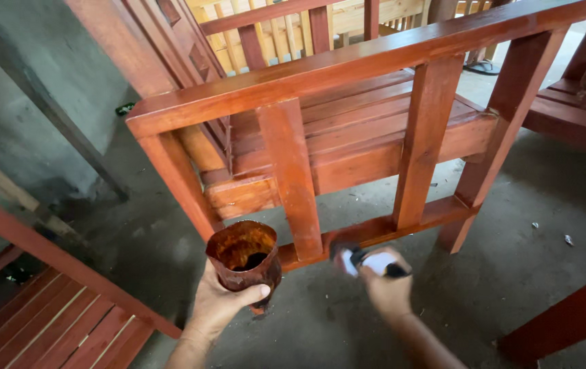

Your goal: The person holds a container of reddish-brown wood stain in one hand and a brush in the other, brushing the stain onto the frame, legs and slats of a wooden chair, working around the seat and sides to coat the bare wood surfaces.

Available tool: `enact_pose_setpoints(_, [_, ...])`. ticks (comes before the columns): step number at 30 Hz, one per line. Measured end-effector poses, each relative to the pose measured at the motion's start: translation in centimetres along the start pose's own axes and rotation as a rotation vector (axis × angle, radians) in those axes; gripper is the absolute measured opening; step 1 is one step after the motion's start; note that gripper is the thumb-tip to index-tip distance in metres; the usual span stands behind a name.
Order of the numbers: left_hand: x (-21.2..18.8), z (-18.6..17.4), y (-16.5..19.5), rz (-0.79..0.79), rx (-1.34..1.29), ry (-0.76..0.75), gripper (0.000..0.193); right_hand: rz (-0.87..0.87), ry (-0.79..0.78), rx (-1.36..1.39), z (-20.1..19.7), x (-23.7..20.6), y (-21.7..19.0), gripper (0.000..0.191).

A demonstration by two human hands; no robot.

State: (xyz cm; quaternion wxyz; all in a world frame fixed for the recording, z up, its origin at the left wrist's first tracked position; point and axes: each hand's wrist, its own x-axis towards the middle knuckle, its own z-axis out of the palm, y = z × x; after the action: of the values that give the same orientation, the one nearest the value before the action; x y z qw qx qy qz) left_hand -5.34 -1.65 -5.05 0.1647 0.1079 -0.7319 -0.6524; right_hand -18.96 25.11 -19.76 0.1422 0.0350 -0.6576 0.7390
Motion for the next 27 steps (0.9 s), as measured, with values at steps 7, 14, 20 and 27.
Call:
enact_pose_setpoints(7, [1.0, 1.6, 0.3, -0.079, 0.033, 0.032, 0.100, 0.364, -0.022, 0.311, 3.3, 5.7, -1.3, 0.026])
enact_pose_setpoints(14, [1.6, 2.1, 0.1, -0.012, 0.022, 0.026, 0.097, 0.380, -0.053, 0.256, 1.8, 3.8, 0.9, 0.025])
enact_pose_setpoints(20, [2.1, 2.1, -0.2, 0.003, 0.001, 0.037, 0.098, 0.308, -0.063, 0.304, -1.3, 6.1, 0.1, 0.022])
enact_pose_setpoints(27, [1.9, 1.6, -0.6, -0.026, -0.057, 0.020, 0.099, 0.376, -0.127, 0.288, 2.1, 9.0, 1.4, 0.027])
